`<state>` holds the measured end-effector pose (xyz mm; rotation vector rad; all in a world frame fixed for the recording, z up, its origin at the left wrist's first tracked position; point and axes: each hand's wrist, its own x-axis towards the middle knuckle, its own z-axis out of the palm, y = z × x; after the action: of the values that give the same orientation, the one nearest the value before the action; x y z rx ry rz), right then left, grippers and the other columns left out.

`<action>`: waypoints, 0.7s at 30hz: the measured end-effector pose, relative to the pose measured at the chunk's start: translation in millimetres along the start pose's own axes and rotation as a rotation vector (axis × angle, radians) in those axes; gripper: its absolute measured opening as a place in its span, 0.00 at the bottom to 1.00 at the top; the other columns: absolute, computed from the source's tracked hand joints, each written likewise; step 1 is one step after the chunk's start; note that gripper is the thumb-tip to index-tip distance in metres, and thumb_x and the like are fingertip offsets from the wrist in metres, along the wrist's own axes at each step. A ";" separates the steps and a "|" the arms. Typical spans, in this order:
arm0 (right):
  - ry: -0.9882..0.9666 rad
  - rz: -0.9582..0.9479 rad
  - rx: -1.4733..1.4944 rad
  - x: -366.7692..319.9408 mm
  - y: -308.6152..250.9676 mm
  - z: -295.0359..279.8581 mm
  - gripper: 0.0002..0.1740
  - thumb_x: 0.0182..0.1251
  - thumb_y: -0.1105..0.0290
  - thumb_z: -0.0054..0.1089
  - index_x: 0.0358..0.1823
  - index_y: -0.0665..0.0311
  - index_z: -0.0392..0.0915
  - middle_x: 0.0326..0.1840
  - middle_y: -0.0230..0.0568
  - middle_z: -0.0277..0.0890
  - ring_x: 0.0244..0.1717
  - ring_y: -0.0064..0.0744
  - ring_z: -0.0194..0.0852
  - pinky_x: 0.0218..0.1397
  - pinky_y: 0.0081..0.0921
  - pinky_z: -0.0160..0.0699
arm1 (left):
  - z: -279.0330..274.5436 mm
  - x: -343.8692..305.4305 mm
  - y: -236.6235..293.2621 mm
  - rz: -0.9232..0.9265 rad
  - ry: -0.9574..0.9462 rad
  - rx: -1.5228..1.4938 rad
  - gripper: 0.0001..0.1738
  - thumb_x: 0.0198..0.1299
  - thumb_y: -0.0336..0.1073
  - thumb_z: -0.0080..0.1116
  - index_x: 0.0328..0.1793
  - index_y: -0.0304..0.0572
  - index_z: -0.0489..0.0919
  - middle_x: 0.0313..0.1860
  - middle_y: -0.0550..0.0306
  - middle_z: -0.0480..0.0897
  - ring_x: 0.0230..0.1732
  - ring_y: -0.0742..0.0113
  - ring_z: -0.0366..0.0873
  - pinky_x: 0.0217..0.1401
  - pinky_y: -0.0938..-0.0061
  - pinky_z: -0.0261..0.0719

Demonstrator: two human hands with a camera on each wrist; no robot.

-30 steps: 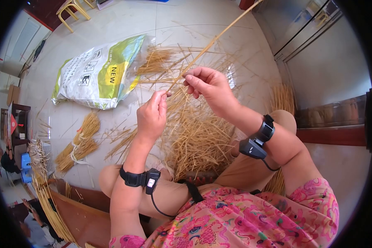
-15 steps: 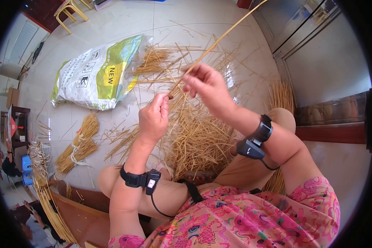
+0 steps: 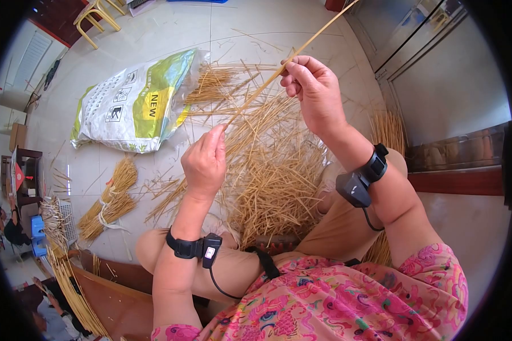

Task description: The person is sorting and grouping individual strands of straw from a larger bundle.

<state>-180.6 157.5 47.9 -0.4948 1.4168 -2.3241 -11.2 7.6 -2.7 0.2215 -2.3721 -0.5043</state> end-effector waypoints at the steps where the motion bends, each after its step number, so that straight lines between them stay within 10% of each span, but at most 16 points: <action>1: -0.003 0.003 -0.004 -0.5 -0.1 0.4 0.06 0.64 0.73 0.56 0.37 0.70 0.75 0.31 0.37 0.76 0.28 0.18 0.71 0.30 0.14 0.70 | 0.5 -0.7 -0.4 -0.009 -0.002 -0.004 0.06 0.61 0.31 0.54 0.44 0.43 0.78 0.29 0.55 0.82 0.25 0.57 0.79 0.26 0.68 0.74; 12: 0.019 0.419 0.253 -8.2 16.4 2.7 0.06 0.70 0.70 0.46 0.37 0.66 0.68 0.32 0.37 0.71 0.30 0.23 0.73 0.31 0.18 0.71 | 5.6 -6.8 0.3 -0.030 -0.055 -0.070 0.05 0.61 0.32 0.54 0.42 0.44 0.76 0.28 0.56 0.82 0.24 0.57 0.78 0.26 0.67 0.73; 21: 0.072 0.259 0.025 -15.8 15.9 10.4 0.09 0.68 0.72 0.48 0.45 0.70 0.70 0.37 0.40 0.75 0.33 0.24 0.76 0.30 0.18 0.71 | 5.6 -6.0 0.7 -0.048 -0.028 -0.030 0.05 0.60 0.31 0.54 0.42 0.43 0.76 0.29 0.54 0.82 0.25 0.55 0.78 0.27 0.66 0.74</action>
<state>-159.8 150.5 36.5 -0.2072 1.3914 -2.1665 -10.5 11.6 -9.9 0.2591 -2.3899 -0.5692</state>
